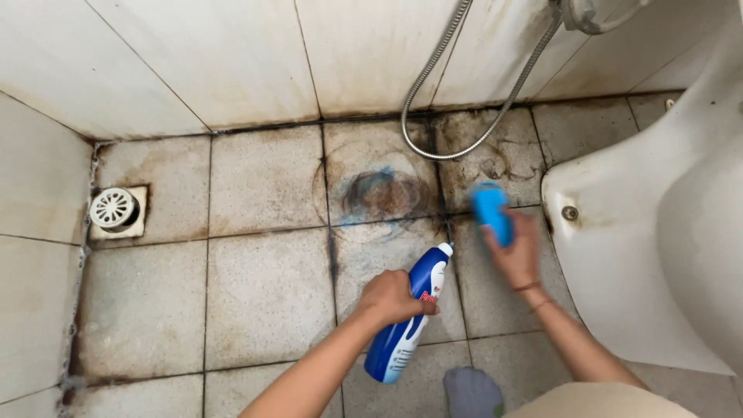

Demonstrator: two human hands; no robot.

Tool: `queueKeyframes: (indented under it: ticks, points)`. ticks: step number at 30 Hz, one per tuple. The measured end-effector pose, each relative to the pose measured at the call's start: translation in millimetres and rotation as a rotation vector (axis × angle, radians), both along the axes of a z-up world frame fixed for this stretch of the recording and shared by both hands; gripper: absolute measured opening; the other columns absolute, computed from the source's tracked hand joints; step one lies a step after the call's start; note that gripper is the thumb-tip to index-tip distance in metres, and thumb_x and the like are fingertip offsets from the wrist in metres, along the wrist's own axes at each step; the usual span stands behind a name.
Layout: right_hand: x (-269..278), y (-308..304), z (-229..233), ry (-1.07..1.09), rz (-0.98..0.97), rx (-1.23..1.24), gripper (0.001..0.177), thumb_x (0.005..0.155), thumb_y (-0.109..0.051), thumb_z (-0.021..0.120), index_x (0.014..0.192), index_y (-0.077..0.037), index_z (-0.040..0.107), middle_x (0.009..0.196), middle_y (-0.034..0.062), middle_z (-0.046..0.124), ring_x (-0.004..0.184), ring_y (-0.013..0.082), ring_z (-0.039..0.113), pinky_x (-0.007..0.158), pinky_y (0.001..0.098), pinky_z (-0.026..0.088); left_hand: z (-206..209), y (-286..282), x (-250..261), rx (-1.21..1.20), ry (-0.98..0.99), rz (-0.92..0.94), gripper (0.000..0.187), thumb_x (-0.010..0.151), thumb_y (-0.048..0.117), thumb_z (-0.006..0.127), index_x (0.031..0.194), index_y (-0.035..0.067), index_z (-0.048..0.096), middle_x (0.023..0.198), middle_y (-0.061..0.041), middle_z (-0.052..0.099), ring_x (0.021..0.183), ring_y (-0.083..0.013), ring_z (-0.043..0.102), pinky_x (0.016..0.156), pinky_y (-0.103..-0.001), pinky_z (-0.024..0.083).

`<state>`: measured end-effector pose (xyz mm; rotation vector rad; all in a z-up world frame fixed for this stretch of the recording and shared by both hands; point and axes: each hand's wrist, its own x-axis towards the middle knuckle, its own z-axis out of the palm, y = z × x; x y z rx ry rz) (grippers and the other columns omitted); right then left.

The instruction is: Cleaning the toilet bowl with a brush and scrubbing the bathroom floor tiles with a sponge and liquid cleaner.

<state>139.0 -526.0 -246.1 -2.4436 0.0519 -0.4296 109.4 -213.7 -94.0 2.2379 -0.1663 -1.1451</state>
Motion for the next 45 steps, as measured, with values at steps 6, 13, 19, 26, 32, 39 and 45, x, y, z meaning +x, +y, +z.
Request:
queueKeyframes:
  ticks: [6, 13, 19, 26, 32, 39, 45]
  points:
    - [-20, -75, -23, -0.05, -0.185, -0.165, 0.06, 0.085, -0.024, 0.085, 0.136, -0.003, 0.062, 0.117, 0.0259, 0.053, 0.113, 0.0506, 0.056, 0.099, 0.055, 0.046, -20, -18, 10, -0.048, 0.03, 0.09, 0.078, 0.067, 0.061, 0.076, 0.11, -0.004, 0.072, 0.111, -0.025, 0.073, 0.113, -0.0439, 0.069, 0.089, -0.05, 0.057]
    - [-7, -48, -1, 0.031, -0.097, -0.097, 0.054, 0.092, -0.026, 0.079, 0.14, -0.005, 0.063, 0.118, 0.0254, 0.055, 0.115, 0.0504, 0.057, 0.099, 0.0559, 0.048, -16, -37, 11, -0.093, -0.045, 0.069, 0.08, 0.067, 0.057, 0.079, 0.117, -0.004, 0.068, 0.111, -0.026, 0.073, 0.113, -0.0456, 0.068, 0.09, -0.052, 0.057]
    - [24, 7, -79, -0.121, -0.154, -0.285, 0.069, 0.079, -0.018, 0.087, 0.139, 0.002, 0.059, 0.12, 0.03, 0.055, 0.114, 0.0514, 0.059, 0.097, 0.0562, 0.049, 0, -37, -4, -0.229, -0.104, -0.012, 0.083, 0.067, 0.055, 0.078, 0.124, -0.004, 0.064, 0.109, -0.03, 0.072, 0.11, -0.0491, 0.068, 0.089, -0.055, 0.057]
    - [-12, 147, -2, 0.009, 0.512, 0.047, 0.064, 0.083, -0.037, 0.083, 0.14, -0.016, 0.062, 0.13, 0.0118, 0.058, 0.125, 0.0323, 0.057, 0.107, 0.0436, 0.044, 0, -34, -9, -0.512, -0.353, -0.178, 0.109, 0.057, 0.065, 0.075, 0.123, -0.016, 0.045, 0.125, -0.04, 0.042, 0.119, -0.0491, 0.057, 0.095, -0.046, 0.051]
    - [-21, 22, -25, 0.093, 0.163, 0.15, 0.059, 0.08, -0.036, 0.079, 0.135, -0.021, 0.063, 0.127, 0.0096, 0.069, 0.117, 0.0251, 0.066, 0.101, 0.0398, 0.051, 95, 3, 6, -0.396, -0.205, -0.246, 0.071, 0.053, 0.061, 0.072, 0.11, 0.019, 0.069, 0.099, -0.004, 0.073, 0.09, -0.0188, 0.068, 0.077, -0.032, 0.049]
    - [57, -30, 112, -0.112, 0.09, -0.177, 0.044, 0.089, -0.041, 0.069, 0.123, -0.013, 0.069, 0.125, 0.0089, 0.066, 0.116, 0.0248, 0.066, 0.102, 0.037, 0.051, 180, 48, 32, -0.397, -0.027, -0.245, 0.092, 0.058, 0.052, 0.07, 0.141, 0.013, 0.059, 0.131, -0.003, 0.067, 0.115, -0.0132, 0.063, 0.097, -0.03, 0.049]
    - [111, 44, 418, -0.454, 0.06, 0.265, 0.033, 0.108, -0.031, 0.059, 0.125, -0.005, 0.069, 0.101, 0.0046, 0.072, 0.095, 0.0145, 0.067, 0.088, 0.0287, 0.056, 153, 86, 46, -0.532, -0.263, -0.204, 0.07, 0.074, 0.052, 0.07, 0.13, 0.01, 0.063, 0.119, -0.003, 0.072, 0.109, -0.009, 0.067, 0.097, -0.028, 0.051]
